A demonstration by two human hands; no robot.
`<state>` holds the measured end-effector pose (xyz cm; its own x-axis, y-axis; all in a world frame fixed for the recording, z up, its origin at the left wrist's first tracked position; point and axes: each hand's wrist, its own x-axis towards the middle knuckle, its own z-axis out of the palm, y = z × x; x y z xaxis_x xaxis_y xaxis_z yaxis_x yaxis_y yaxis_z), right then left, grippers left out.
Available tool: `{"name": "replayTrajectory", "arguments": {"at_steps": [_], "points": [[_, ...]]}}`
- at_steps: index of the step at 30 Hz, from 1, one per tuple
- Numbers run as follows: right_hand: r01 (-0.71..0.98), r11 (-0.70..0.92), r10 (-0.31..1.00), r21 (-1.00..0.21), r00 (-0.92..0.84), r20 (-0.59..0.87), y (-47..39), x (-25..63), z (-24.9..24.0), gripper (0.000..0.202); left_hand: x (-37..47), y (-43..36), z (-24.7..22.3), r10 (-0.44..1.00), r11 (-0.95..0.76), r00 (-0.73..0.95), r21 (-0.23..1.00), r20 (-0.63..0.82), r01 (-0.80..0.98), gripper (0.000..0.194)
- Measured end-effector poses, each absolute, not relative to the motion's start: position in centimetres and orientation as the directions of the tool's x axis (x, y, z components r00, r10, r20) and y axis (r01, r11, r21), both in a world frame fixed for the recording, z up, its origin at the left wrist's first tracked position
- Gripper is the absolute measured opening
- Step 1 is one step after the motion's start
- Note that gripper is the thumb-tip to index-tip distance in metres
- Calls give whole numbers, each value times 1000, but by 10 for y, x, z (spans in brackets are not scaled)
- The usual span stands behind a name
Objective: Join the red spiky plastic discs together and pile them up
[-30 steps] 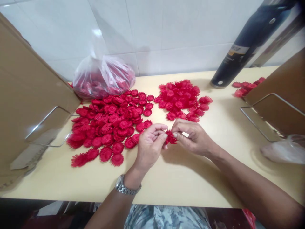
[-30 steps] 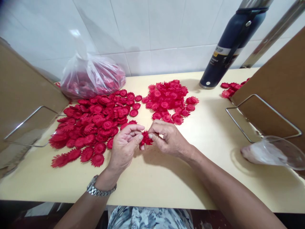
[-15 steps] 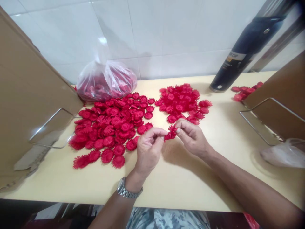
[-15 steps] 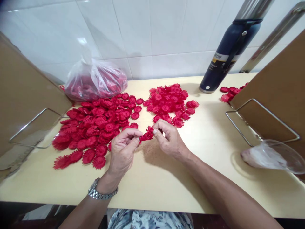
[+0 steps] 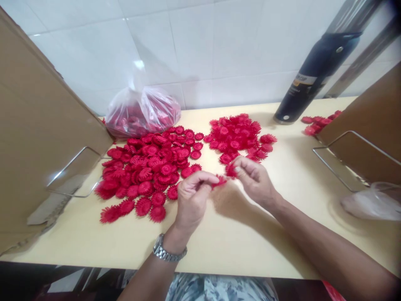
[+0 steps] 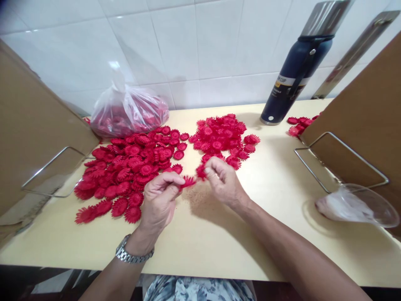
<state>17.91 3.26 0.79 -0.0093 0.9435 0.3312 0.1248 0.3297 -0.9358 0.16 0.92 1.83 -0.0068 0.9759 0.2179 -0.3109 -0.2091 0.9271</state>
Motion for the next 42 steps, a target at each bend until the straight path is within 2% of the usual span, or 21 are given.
{"name": "replayTrajectory", "arguments": {"at_steps": [2, 3, 6, 7, 10, 12, 17, 23, 28, 31, 35, 39, 42], "points": [[75, 352, 928, -933, 106, 358, 36, 182, 13, 28, -1, 11, 24, 966, -258, -75, 907, 248, -333, 16], [48, 363, 924, -931, 107, 366, 37, 182, 16, 28, -2, 13, 27, 959, -284, -94, 905, 268, -316, 17], [46, 338, 930, -940, -167, 326, 37, 180, 22, 30, 2, 16, 32, 948, -293, 98, 951, 301, -95, 17], [46, 319, 927, -947, -222, 302, 36, 180, 22, 30, 4, 17, 32, 950, -293, 111, 956, 293, -20, 20], [20, 267, 932, -963, -258, 253, 34, 182, 21, 29, 6, 19, 30, 958, -286, 67, 945, 278, 161, 27], [14, 249, 924, -968, -303, 234, 33, 184, 20, 29, 6, 19, 28, 962, -271, 95, 938, 257, 214, 25], [-5, 210, 891, -978, -410, 194, 31, 181, 17, 30, 10, 14, 25, 961, -183, 233, 973, 147, 142, 8], [1, 157, 888, -988, -437, 141, 28, 180, 14, 36, 14, 14, 20, 985, -126, 134, 982, 107, 138, 20], [-41, 75, 900, -996, -427, 85, 28, 178, 13, 26, 10, 14, 21, 967, -120, 237, 989, 96, 87, 13], [-57, 71, 912, -996, -400, 88, 29, 178, 13, 25, 8, 14, 21, 969, -100, 228, 994, 90, 33, 12], [19, 102, 951, -995, -295, 92, 27, 178, 15, 27, 7, 14, 19, 984, -145, 119, 987, 136, 69, 14], [141, 167, 960, -976, -248, 128, 26, 178, 15, 28, 6, 12, 20, 950, -309, 16, 930, 312, 202, 12], [224, 226, 956, -948, -235, 172, 26, 177, 15, 29, 5, 11, 21, 914, -395, 32, 872, 404, 289, 12]]}}
